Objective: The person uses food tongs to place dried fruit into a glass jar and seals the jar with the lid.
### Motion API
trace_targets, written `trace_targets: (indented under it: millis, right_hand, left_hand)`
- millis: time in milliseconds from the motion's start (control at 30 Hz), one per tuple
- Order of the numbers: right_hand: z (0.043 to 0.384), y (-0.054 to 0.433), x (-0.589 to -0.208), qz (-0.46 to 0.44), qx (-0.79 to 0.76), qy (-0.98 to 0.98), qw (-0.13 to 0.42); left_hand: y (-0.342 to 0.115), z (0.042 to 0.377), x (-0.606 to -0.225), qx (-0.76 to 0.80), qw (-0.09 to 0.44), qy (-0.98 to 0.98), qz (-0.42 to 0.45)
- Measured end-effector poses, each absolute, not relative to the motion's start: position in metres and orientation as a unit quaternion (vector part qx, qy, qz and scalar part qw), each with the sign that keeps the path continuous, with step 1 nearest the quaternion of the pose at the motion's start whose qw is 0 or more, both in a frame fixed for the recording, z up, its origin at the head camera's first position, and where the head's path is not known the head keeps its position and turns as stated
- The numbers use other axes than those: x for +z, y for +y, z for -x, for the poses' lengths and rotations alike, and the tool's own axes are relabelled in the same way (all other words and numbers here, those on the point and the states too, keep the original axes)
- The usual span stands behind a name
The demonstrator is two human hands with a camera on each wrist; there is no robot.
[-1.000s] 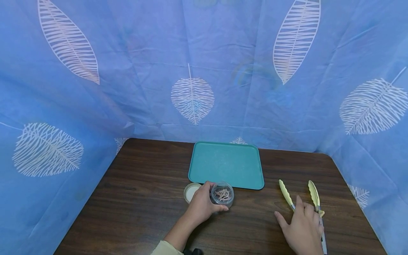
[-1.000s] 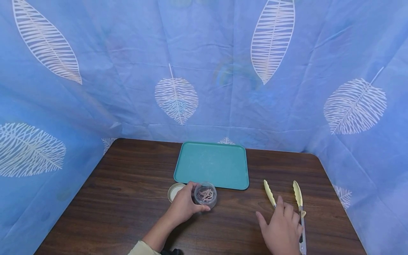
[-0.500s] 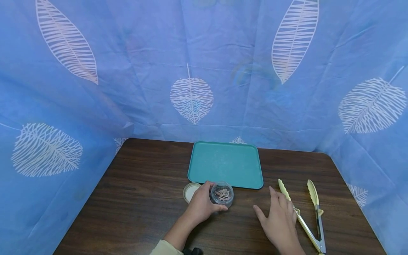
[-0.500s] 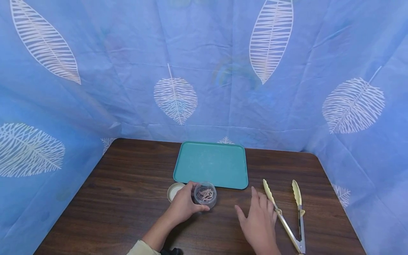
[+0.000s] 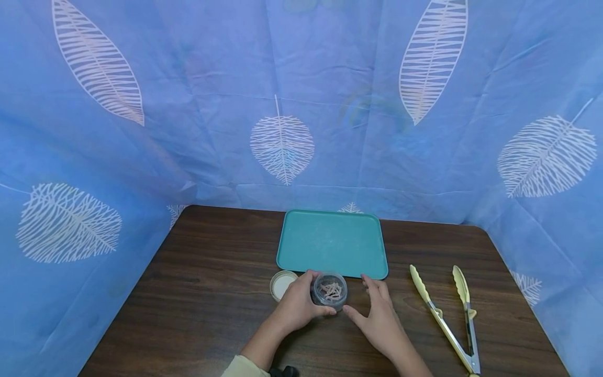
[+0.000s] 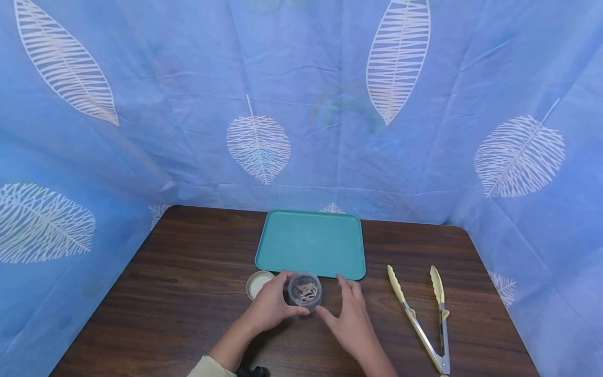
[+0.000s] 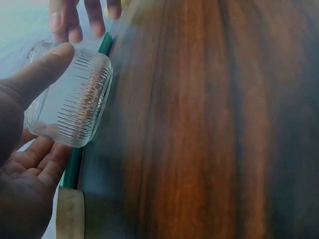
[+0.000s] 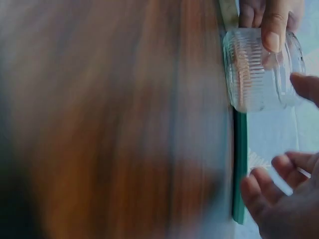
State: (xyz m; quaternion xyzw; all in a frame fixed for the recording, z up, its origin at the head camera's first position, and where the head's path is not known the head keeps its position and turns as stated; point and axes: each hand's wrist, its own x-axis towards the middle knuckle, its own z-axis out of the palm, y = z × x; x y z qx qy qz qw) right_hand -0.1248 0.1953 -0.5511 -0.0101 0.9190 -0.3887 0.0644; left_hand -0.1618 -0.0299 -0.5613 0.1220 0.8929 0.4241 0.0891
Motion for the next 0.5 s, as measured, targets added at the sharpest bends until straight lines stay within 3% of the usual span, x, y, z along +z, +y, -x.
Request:
trace_targets:
  millis: [500]
  right_hand:
    - [0.143, 0.179, -0.557, 0.054, -0.512, 0.849, 0.117]
  left_hand:
    - [-0.032, 0.165, -0.563, 0.432, 0.112, 0.882, -0.149]
